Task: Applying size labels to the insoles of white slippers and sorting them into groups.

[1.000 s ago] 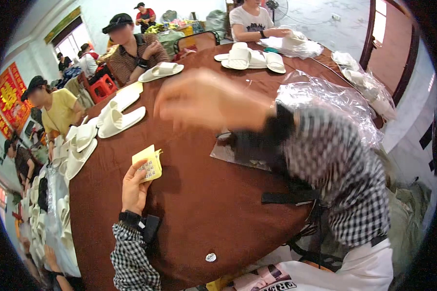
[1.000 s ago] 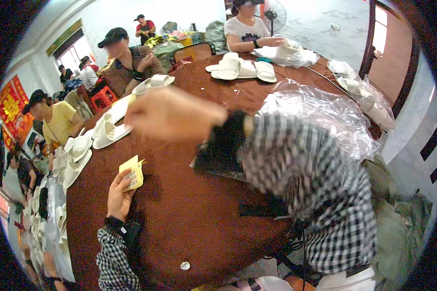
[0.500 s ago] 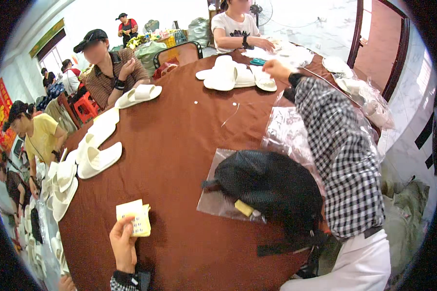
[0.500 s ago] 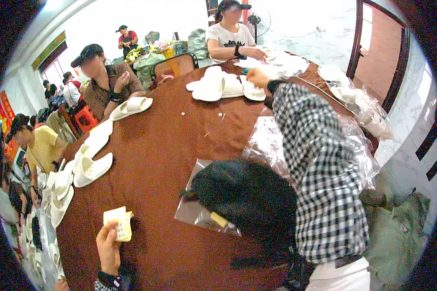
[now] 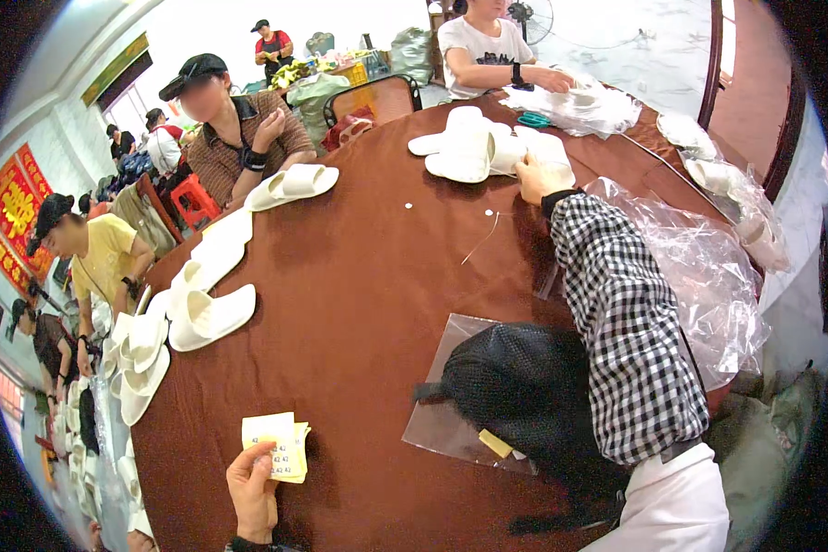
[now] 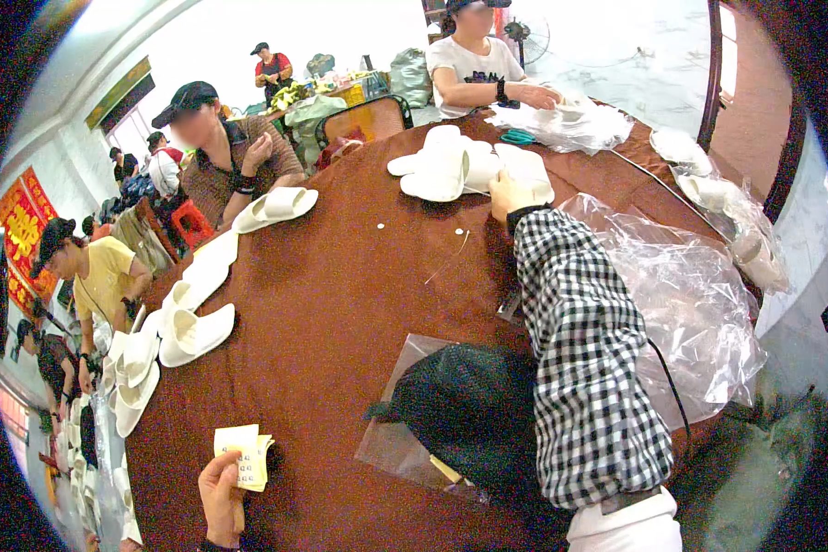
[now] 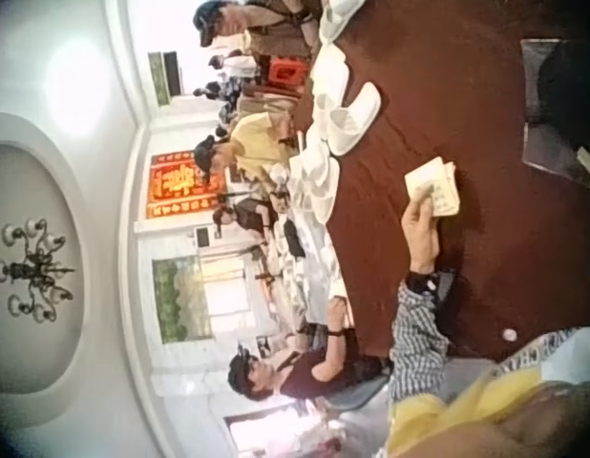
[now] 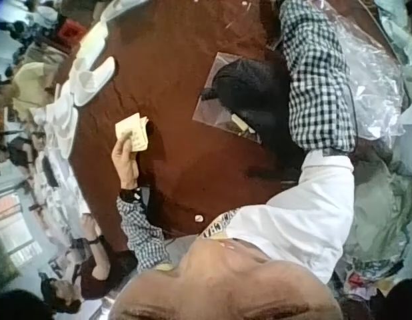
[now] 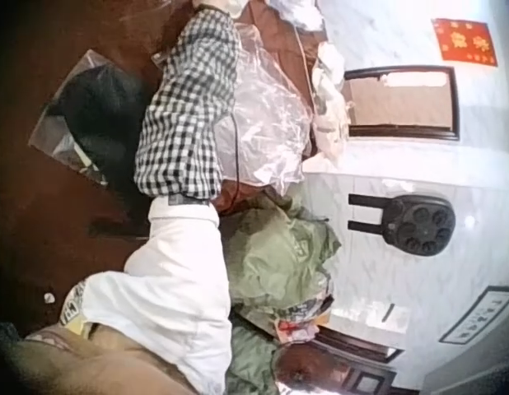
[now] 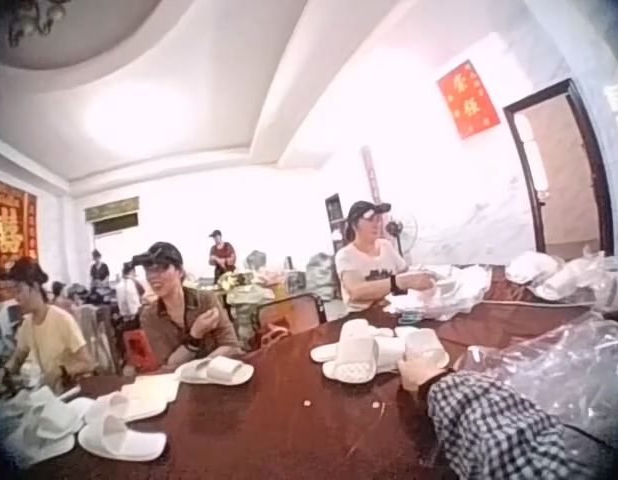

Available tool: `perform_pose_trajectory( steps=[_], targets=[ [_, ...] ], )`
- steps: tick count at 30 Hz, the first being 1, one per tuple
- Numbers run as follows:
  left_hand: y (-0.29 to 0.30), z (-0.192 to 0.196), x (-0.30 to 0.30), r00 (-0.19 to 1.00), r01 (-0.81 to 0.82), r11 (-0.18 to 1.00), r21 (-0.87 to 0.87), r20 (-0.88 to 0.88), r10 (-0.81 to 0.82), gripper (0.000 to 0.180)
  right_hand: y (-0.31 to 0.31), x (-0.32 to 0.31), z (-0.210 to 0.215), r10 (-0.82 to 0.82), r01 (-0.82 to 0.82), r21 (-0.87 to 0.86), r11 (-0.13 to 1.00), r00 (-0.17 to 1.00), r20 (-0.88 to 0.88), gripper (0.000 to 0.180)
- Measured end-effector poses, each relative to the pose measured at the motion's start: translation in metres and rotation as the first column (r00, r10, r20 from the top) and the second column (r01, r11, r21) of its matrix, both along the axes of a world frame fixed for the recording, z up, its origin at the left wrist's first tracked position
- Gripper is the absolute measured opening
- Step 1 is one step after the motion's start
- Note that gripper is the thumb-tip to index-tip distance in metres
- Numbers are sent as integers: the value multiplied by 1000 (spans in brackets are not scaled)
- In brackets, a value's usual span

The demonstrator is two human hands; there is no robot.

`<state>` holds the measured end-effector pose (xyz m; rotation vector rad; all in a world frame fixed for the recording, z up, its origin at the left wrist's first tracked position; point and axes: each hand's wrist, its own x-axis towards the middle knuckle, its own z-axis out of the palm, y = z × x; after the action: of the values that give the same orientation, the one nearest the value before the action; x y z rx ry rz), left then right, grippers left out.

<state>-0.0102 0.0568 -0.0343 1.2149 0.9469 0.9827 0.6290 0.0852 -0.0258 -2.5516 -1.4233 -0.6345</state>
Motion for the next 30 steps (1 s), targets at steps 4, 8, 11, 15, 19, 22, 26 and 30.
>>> perform_pose_trajectory(
  steps=[4,8,11,15,19,22,26,30],
  targets=[
    [2,2,3,999,32,999,-2,-15,-32,24,6,-39,67,168,-167,19,986,979,-118,23],
    [6,1,14,998,58,998,-10,30,-58,30,34,-43,110,568,-433,368,823,607,-556,25],
    [11,-2,5,990,51,999,15,133,-52,28,48,-117,138,642,-341,545,766,348,-684,28],
    [20,-6,-1,968,-42,998,46,249,29,31,39,-199,170,741,-408,624,666,270,-615,26],
    [35,-1,-27,910,-220,975,26,365,195,39,2,-289,189,763,-443,640,628,192,-617,28],
    [55,5,-81,815,-318,947,39,522,252,39,-29,-343,202,869,-766,529,366,77,-489,28],
    [49,8,-143,731,-370,929,23,624,276,39,-71,-378,192,902,-967,202,152,53,-428,22],
    [42,17,-161,809,-289,947,143,565,162,41,-112,-377,160,884,-992,-95,80,115,-454,17]
  ],
)
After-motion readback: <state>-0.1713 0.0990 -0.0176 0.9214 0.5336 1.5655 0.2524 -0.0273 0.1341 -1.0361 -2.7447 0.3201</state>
